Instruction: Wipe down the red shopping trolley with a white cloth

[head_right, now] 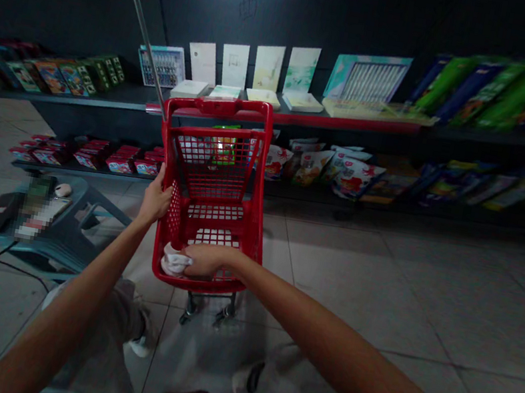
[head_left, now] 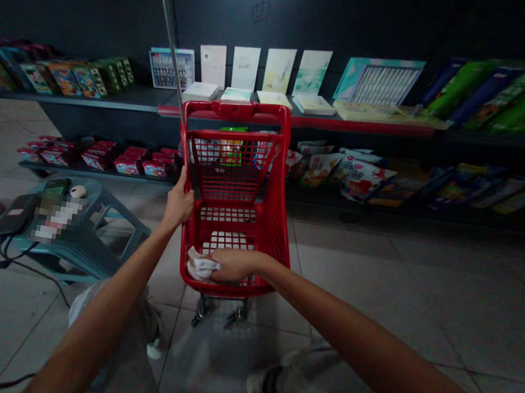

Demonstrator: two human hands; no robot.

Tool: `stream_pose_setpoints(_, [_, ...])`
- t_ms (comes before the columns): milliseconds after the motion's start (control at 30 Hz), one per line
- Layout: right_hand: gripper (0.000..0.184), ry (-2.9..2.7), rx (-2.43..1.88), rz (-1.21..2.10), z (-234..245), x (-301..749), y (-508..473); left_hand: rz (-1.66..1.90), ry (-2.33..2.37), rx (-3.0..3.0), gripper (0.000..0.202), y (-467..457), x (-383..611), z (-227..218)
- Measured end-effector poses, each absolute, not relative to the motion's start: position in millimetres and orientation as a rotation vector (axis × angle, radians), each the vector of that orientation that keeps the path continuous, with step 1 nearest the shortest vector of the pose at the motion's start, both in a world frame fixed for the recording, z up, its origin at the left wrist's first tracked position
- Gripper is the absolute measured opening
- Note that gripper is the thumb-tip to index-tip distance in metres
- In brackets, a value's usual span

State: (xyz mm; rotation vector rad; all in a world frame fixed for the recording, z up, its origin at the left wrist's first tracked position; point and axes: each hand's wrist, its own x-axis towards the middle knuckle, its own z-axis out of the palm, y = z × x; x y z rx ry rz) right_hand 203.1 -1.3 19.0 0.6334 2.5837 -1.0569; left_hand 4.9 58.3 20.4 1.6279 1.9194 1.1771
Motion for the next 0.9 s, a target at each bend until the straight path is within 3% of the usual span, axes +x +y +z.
stream_pose_setpoints(267, [0.041,2.477,0.645,-0.592,59.8,259.6,-2.7,1.172,1.814,1.732,0.081,72.0,-15.0,8.2])
stream_pose_setpoints(433, [0.036,2.712,0.661,-0.407,55.4,270.4,-18.8,1.214,1.778,1.801,0.079,84.8,-22.7,12.3])
stream_pose_setpoints(633, [0.036,2.927,0.696,-0.334,41.5,260.2,-30.3,1.301,2.027,2.055,0.044,10.4,28.0,52.3])
stream_pose_setpoints(733, [0.035,2.969,0.775,-0.252,38.6,253.8,-35.9,0.982,1.859,2.218,0.033,-41.4,64.9,51.3])
stream_pose_setpoints(900, [0.044,2.962,0.893,-0.129,35.2,245.5,-38.4,0.434,1.875,2.318,0.044,-71.9,89.5,25.6])
